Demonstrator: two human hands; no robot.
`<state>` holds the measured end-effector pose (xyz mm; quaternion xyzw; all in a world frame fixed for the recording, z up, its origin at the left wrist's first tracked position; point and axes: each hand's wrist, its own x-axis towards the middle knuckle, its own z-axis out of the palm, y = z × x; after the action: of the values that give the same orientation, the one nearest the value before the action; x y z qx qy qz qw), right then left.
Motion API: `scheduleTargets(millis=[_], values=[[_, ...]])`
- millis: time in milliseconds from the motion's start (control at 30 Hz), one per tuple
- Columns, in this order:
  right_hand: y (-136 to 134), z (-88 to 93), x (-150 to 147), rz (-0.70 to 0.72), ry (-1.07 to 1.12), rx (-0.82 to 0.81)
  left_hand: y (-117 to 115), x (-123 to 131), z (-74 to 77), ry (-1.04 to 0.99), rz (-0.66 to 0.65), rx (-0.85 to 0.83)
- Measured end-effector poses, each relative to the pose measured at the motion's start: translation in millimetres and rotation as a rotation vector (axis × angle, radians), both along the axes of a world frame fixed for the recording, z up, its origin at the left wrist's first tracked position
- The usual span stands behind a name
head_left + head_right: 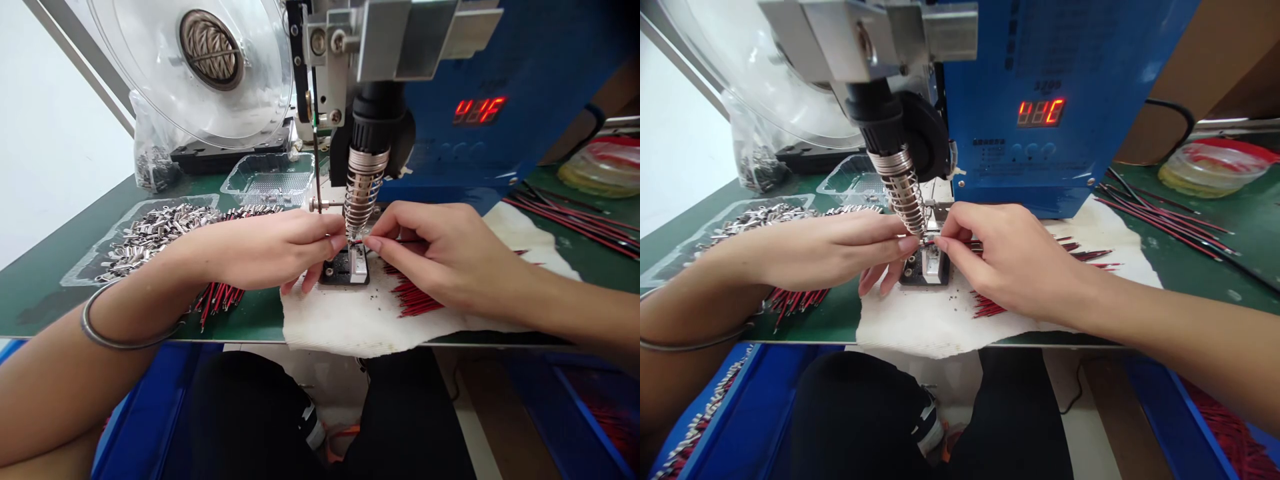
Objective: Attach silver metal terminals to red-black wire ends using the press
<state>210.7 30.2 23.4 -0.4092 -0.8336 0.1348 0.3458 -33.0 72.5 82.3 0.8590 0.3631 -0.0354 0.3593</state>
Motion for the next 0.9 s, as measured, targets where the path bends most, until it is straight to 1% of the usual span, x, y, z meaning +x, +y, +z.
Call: scheduleTargets(millis=[100, 167, 300, 467, 667, 900], values=[[1.2, -2.2, 1.6, 0.016, -0.025, 0.040, -0.2, 0.4, 0.1, 0.014, 0.003, 0.005], [3.5, -3.6, 3.6, 0.034, -0.063, 0.104, -0.1, 0.6, 0.1, 0.015, 0.000, 0.007], [9.0, -5.0, 8.4, 0.116, -0.141, 0.281, 0.4, -0.5, 0.4, 0.020, -0.011, 0.001], [12.5, -3.7, 13.8, 0.186, -0.198, 0.398, -0.2, -2.2, 3.9, 0.043, -0.026, -0.011], [12.6, 0.4, 15.5, 0.214, -0.219, 0.385, -0.7, 0.4, 8.4, 0.105, -0.008, 0.029], [11.4, 1.8, 13.7, 0.197, -0.155, 0.356, 1.7, -2.6, 3.5, 0.018, -0.043, 0.035]])
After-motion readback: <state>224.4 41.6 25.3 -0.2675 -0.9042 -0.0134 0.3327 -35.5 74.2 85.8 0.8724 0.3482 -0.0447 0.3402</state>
